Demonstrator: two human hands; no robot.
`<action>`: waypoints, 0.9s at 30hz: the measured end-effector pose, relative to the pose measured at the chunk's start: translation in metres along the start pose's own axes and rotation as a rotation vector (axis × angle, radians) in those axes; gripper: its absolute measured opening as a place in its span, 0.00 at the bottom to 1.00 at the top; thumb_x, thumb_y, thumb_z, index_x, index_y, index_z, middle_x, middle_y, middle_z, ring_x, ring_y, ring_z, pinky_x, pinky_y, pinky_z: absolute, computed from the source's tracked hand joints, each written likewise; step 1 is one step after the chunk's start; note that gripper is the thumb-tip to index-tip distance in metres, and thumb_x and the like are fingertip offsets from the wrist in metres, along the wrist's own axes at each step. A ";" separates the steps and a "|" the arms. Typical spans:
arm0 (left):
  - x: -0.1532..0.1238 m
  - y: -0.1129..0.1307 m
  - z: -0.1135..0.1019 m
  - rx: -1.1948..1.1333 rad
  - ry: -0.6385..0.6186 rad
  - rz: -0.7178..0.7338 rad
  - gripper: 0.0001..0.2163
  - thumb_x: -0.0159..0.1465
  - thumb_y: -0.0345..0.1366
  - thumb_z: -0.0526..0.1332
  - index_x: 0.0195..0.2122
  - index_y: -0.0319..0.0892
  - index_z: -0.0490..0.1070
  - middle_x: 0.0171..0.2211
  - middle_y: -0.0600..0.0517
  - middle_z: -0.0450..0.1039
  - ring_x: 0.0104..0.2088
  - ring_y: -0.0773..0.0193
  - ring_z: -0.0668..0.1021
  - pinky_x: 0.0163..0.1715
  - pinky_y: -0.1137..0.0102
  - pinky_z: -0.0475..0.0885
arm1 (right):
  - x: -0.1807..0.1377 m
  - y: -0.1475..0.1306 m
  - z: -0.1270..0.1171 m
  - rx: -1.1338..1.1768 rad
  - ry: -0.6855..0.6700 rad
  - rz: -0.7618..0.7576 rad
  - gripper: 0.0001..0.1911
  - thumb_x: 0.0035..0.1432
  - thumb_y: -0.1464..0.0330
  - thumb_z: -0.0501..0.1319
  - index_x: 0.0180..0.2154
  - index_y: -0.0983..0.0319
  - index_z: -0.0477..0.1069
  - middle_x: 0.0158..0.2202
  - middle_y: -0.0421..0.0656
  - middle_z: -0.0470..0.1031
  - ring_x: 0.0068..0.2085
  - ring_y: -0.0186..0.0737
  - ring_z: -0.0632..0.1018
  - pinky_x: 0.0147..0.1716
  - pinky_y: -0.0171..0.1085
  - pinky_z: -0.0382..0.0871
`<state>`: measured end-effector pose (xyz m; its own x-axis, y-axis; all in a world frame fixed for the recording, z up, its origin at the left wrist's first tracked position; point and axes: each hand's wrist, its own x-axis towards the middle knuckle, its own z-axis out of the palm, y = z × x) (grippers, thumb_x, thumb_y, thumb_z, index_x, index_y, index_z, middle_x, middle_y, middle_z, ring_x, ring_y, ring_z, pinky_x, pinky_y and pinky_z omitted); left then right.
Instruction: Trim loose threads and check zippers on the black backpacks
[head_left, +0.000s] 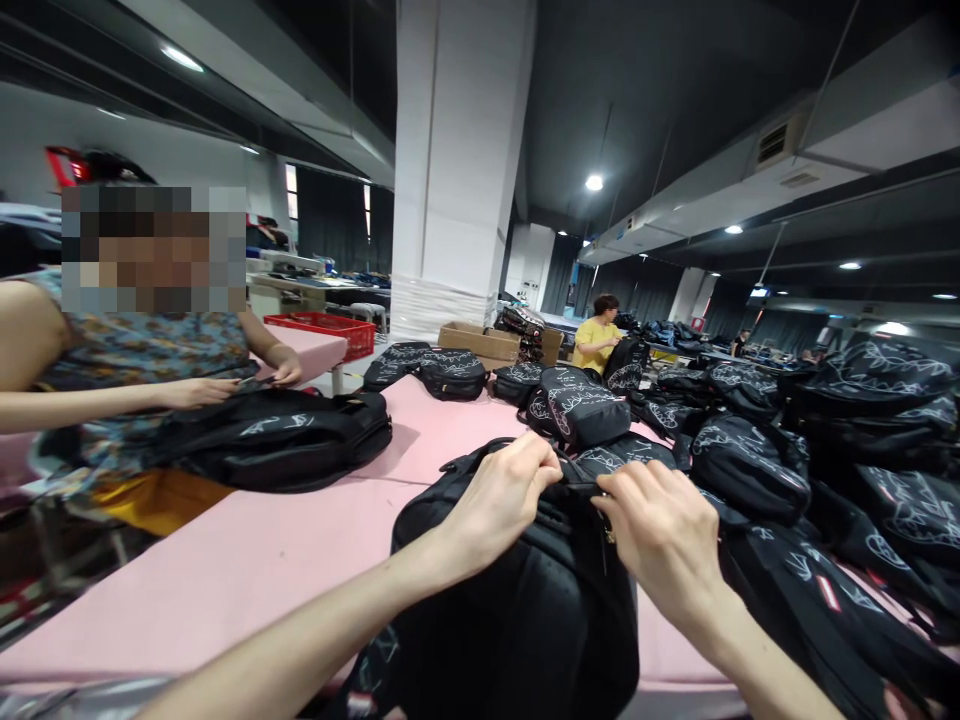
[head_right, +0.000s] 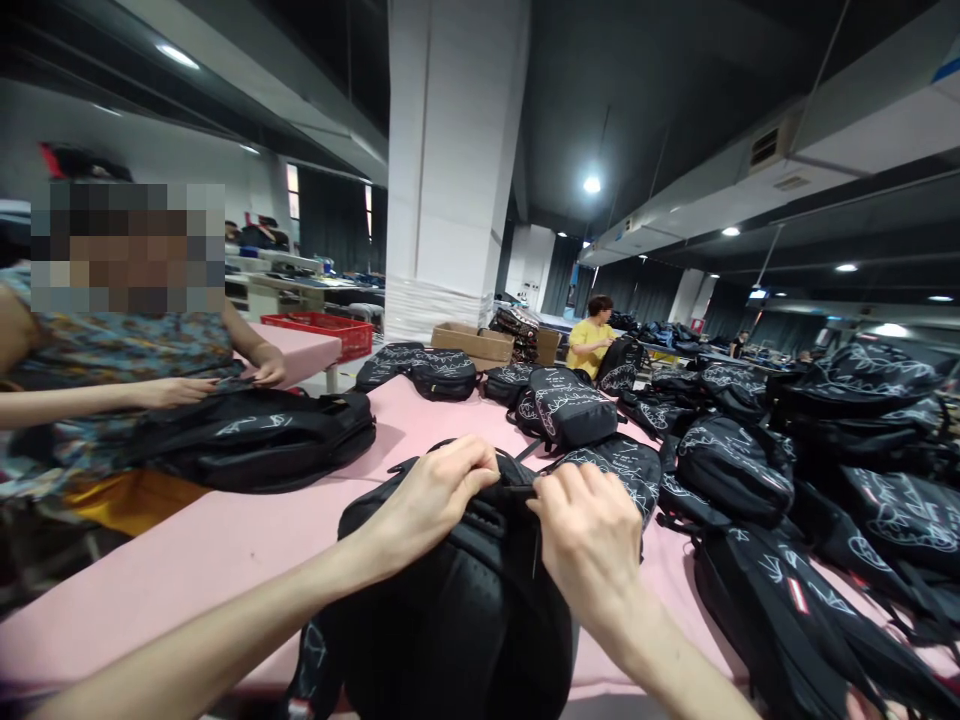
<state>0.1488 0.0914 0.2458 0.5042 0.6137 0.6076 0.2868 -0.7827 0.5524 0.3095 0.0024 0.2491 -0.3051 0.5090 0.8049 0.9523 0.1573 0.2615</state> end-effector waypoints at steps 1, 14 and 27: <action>0.001 0.000 0.000 -0.045 0.003 -0.023 0.08 0.61 0.32 0.50 0.24 0.42 0.60 0.27 0.53 0.66 0.29 0.65 0.69 0.31 0.70 0.61 | -0.003 0.003 0.001 0.116 -0.010 0.056 0.02 0.56 0.70 0.60 0.33 0.62 0.69 0.28 0.40 0.73 0.30 0.37 0.72 0.30 0.35 0.61; -0.006 -0.035 -0.049 0.023 0.084 -0.016 0.11 0.59 0.43 0.57 0.28 0.40 0.71 0.30 0.51 0.74 0.32 0.63 0.74 0.35 0.70 0.67 | -0.013 0.001 0.033 0.652 -0.125 0.369 0.05 0.54 0.72 0.56 0.31 0.60 0.70 0.28 0.39 0.71 0.30 0.35 0.72 0.31 0.32 0.63; 0.021 -0.045 -0.022 -0.432 -0.252 -0.307 0.13 0.55 0.44 0.56 0.21 0.40 0.61 0.18 0.58 0.59 0.20 0.70 0.62 0.22 0.75 0.55 | -0.007 0.021 0.050 1.379 -0.414 0.918 0.10 0.41 0.64 0.63 0.22 0.65 0.69 0.18 0.36 0.59 0.21 0.27 0.55 0.19 0.31 0.43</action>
<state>0.1284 0.1422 0.2461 0.6435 0.7205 0.2583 0.1189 -0.4275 0.8962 0.3321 0.0448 0.2226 0.1155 0.9773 0.1776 0.1687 0.1569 -0.9731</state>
